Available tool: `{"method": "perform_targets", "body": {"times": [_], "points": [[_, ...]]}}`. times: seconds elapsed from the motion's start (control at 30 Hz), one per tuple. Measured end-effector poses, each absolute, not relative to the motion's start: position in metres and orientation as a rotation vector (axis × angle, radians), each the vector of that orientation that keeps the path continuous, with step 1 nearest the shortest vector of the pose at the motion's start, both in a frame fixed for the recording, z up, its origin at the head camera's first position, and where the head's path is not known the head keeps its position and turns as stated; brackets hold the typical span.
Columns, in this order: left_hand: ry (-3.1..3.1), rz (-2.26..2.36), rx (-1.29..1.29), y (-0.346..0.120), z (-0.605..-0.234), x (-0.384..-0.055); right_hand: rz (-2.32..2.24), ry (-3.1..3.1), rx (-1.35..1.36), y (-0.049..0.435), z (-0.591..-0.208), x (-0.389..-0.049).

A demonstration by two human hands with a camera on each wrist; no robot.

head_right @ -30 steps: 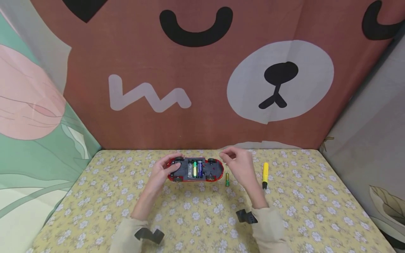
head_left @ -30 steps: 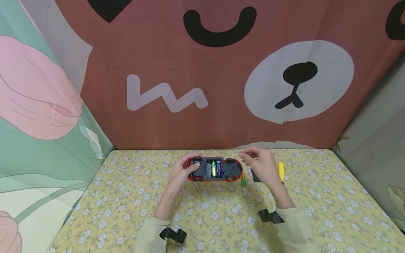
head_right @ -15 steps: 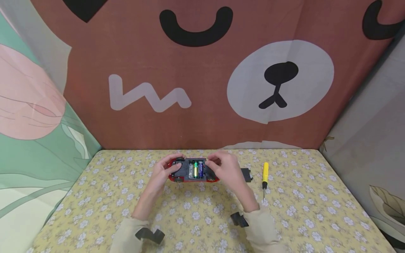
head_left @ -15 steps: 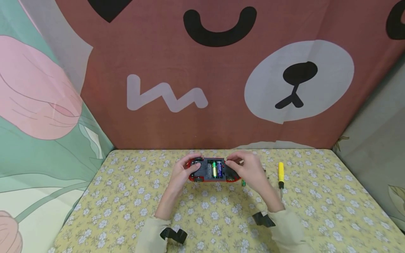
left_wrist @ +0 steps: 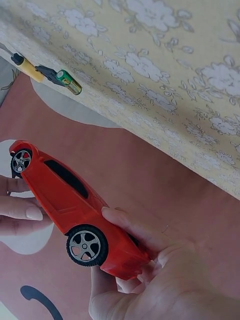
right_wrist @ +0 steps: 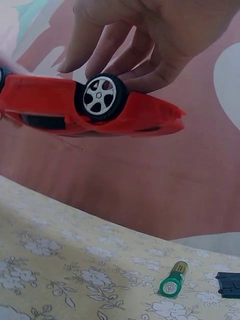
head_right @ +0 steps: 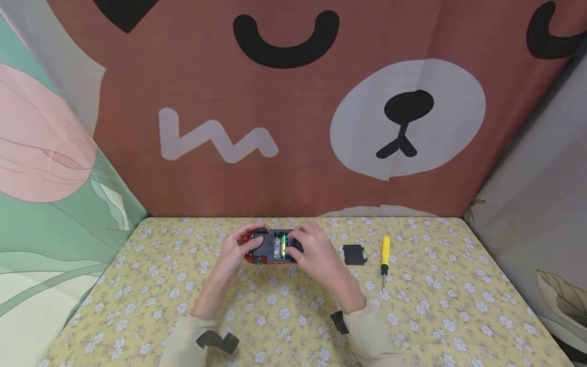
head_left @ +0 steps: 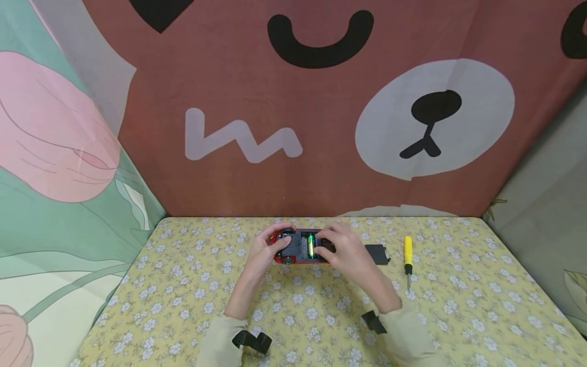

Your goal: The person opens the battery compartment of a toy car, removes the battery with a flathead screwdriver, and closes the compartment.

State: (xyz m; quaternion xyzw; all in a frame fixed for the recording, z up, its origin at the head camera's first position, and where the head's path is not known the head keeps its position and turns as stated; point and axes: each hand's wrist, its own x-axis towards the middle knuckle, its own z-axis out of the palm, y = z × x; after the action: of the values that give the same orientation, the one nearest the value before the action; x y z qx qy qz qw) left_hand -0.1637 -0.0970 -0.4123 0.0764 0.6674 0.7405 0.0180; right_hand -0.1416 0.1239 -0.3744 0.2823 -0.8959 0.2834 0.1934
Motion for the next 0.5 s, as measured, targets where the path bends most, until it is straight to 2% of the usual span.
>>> {"method": "perform_targets", "body": {"times": [0.5], "points": [[2.053, 2.3, 0.269, -0.0978, -0.4108, -0.163, 0.569, -2.393, 0.959, 0.1218, -0.3829, -0.1453]]}}
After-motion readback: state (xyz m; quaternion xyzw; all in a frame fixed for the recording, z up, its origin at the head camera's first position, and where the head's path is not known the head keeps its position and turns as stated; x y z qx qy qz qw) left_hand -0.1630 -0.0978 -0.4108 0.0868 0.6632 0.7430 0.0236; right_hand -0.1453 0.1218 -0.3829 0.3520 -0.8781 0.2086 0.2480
